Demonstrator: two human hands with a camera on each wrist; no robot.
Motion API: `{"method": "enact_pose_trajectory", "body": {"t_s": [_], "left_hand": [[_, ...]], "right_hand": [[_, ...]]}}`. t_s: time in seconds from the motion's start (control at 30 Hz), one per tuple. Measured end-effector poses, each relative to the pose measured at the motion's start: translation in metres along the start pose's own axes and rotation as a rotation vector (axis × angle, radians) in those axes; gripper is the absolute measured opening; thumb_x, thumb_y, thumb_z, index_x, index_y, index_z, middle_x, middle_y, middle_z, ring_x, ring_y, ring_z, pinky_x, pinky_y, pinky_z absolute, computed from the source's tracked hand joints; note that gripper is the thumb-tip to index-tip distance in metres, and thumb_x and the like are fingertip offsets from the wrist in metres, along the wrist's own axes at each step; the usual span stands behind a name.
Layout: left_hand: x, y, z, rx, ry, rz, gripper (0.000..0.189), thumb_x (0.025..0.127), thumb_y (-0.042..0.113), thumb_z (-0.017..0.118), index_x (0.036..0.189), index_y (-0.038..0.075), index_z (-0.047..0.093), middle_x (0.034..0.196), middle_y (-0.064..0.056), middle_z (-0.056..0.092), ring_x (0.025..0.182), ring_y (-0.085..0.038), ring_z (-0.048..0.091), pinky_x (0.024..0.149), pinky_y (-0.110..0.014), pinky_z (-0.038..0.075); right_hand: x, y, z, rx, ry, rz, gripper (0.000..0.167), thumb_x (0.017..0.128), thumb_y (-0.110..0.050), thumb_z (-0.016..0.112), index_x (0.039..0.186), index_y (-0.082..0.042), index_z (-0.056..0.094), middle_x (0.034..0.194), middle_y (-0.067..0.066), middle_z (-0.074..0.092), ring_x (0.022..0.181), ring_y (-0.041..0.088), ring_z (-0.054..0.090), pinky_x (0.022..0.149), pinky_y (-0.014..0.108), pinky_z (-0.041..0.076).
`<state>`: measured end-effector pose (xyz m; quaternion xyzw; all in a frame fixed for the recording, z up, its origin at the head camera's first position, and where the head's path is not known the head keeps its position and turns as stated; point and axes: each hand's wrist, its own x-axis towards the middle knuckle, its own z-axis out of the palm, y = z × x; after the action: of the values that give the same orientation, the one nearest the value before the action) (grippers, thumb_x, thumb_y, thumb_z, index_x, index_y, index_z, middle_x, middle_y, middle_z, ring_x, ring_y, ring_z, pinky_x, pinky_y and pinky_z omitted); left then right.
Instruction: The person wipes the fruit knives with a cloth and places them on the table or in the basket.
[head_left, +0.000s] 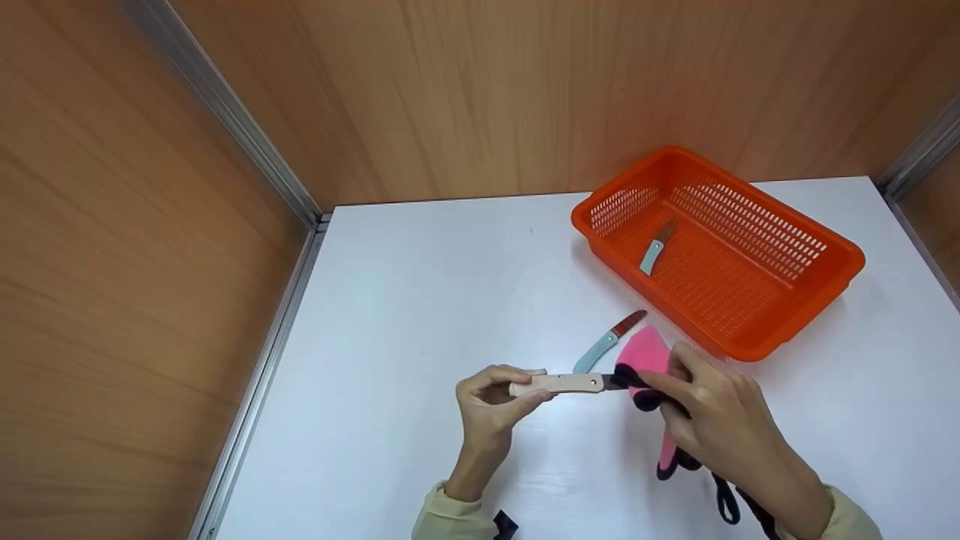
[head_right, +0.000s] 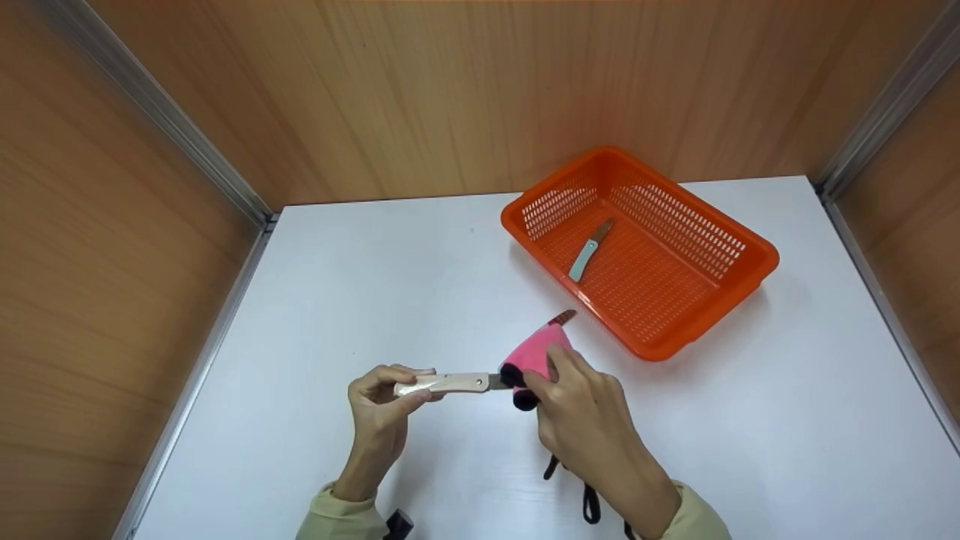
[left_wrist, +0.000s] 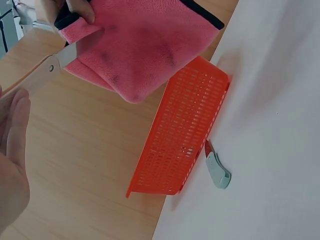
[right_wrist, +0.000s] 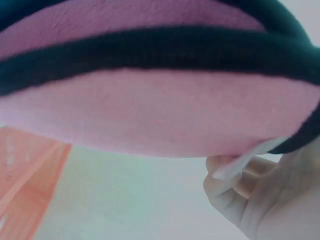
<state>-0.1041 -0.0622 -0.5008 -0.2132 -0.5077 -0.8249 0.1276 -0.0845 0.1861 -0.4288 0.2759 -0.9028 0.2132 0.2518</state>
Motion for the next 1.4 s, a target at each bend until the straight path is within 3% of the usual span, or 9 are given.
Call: {"method": "enact_pose_trajectory", "body": {"t_s": [0.3,0.53,0.83,1.13,1.3,1.4], "left_hand": [[0.001,0.000,-0.003,0.041,0.028,-0.023,0.020,0.072,-0.012,0.073,0.087,-0.016,0.060,0.091,-0.021,0.069,0.078,-0.030,0.069,0.066,-0.040,0.059],[0.013,-0.004,-0.001,0.069,0.035,-0.033,0.024,0.076,-0.009,0.073,0.091,-0.018,0.058,0.095,-0.025,0.066,0.079,-0.032,0.068,0.068,-0.045,0.058],[0.035,-0.022,0.021,0.041,0.051,-0.111,0.028,0.075,-0.005,0.076,0.092,-0.016,0.057,0.099,-0.023,0.065,0.084,-0.034,0.067,0.073,-0.045,0.057],[0.048,-0.047,0.041,0.148,0.057,-0.138,0.023,0.075,0.001,0.078,0.088,-0.008,0.060,0.100,-0.019,0.066,0.086,-0.026,0.064,0.076,-0.032,0.057],[0.051,-0.061,0.052,0.180,0.043,-0.155,0.019,0.076,0.003,0.077,0.082,-0.006,0.062,0.098,-0.015,0.067,0.087,-0.025,0.064,0.080,-0.035,0.056],[0.055,-0.069,0.059,0.198,0.033,-0.169,0.016,0.076,0.003,0.078,0.080,-0.005,0.064,0.097,-0.012,0.068,0.086,-0.023,0.064,0.075,-0.035,0.057]], "right_hand": [[-0.009,0.021,-0.009,-0.004,-0.032,0.114,0.027,0.063,0.001,0.081,0.088,-0.010,0.077,0.073,-0.004,0.042,0.048,0.002,0.026,0.037,0.012,0.027],[-0.019,0.027,-0.015,-0.022,-0.061,0.210,0.027,0.063,0.000,0.083,0.087,-0.011,0.077,0.074,-0.003,0.046,0.048,0.003,0.031,0.038,0.014,0.034],[-0.024,0.025,-0.013,-0.002,-0.094,0.233,0.029,0.064,0.001,0.081,0.088,-0.014,0.077,0.075,-0.006,0.043,0.050,0.002,0.032,0.040,0.014,0.037],[-0.028,0.026,-0.013,0.016,-0.114,0.243,0.029,0.064,0.002,0.079,0.088,-0.015,0.077,0.075,-0.008,0.041,0.052,0.003,0.035,0.040,0.014,0.037],[-0.030,0.027,-0.012,0.028,-0.126,0.257,0.029,0.064,0.001,0.081,0.088,-0.015,0.077,0.074,-0.008,0.042,0.053,0.003,0.036,0.041,0.014,0.039],[-0.030,0.028,-0.012,0.032,-0.125,0.258,0.029,0.063,0.000,0.082,0.088,-0.014,0.077,0.074,-0.009,0.042,0.053,0.003,0.036,0.042,0.014,0.039]]}}
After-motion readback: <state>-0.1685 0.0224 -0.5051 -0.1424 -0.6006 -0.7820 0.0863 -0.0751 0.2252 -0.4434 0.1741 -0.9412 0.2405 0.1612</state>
